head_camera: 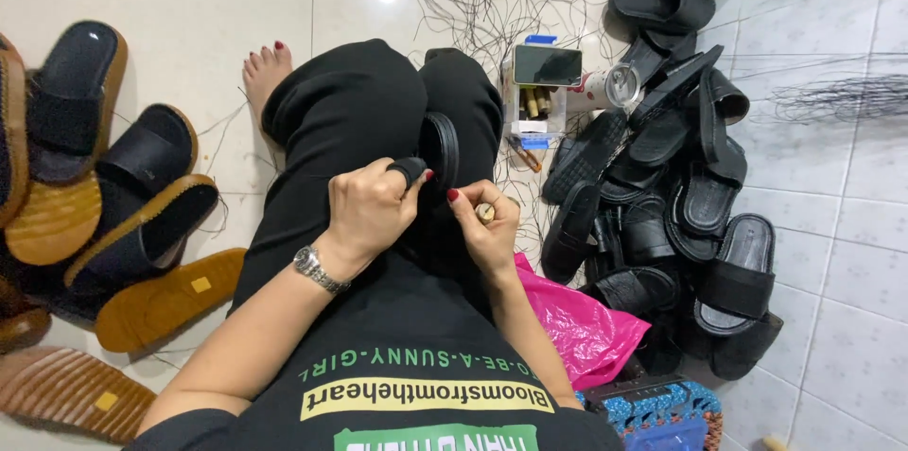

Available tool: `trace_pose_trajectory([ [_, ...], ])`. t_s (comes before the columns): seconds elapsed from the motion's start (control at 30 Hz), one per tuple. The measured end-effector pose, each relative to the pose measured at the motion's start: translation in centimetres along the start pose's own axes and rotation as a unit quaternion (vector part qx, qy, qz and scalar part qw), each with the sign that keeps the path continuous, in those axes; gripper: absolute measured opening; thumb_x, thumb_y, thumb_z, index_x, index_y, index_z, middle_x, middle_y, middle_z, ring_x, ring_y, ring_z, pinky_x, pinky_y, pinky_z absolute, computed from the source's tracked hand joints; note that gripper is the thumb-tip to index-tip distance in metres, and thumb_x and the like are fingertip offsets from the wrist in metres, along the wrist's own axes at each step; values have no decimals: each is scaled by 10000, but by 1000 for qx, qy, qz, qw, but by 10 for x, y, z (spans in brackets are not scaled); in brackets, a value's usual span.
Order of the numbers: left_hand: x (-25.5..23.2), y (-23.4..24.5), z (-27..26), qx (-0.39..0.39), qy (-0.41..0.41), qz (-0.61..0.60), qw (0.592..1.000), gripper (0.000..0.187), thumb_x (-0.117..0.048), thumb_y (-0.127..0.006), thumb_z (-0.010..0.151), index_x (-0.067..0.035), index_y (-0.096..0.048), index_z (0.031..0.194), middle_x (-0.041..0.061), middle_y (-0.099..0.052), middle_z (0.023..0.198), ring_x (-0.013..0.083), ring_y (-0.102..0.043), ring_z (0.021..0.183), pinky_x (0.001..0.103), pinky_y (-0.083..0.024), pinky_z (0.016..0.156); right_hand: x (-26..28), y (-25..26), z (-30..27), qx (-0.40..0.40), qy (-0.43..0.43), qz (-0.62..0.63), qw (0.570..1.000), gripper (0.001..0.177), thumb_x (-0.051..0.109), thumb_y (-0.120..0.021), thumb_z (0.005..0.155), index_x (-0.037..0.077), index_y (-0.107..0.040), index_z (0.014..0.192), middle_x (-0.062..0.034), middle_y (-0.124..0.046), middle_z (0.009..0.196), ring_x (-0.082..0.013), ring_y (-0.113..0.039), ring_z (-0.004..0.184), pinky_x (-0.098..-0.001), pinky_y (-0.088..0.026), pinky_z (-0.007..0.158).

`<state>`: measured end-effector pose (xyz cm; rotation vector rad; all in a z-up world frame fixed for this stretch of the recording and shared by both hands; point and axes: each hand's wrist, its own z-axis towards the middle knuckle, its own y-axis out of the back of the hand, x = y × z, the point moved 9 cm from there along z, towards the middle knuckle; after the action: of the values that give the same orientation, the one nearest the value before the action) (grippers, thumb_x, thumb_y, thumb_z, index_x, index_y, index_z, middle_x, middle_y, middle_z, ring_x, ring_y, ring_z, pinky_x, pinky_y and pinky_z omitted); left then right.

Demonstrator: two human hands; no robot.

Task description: Hand-sewing a strap onto a black sandal using a needle and thread.

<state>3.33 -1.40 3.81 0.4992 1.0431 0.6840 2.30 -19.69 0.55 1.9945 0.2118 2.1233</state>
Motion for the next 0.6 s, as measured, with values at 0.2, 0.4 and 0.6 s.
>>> trace_pose_trajectory([
  [0.2,-2,31,13,-20,-7,18,1000,606,-256,-753,912,-153,-355,466,-55,-271,457,137,-346,311,208,-271,328,15,6,3,-20,-1,-8,1000,101,65,-813,829,94,-763,745,31,-536,487,-32,-442,510,-197,-360,488],
  [0.4,-35,40,1,99,-78,-94,988,431,-339,-805,823,-47,-592,588,19,-560,688,233,-619,575,318,-470,477,127,-19,-21,314,53,-87,944,87,119,-728,889,61,-756,948,-153,-760,787,-358,-750,712,-420,-583,635],
  [0.6,116,93,5,50,70,-201,976,284,-184,-686,1007,-61,-660,753,60,-660,794,203,-663,737,285,-497,641,150,4,-20,448,147,4,882,343,-3,-488,973,-22,-651,1274,-274,-678,1113,-486,-684,1003,-566,-559,839],
])
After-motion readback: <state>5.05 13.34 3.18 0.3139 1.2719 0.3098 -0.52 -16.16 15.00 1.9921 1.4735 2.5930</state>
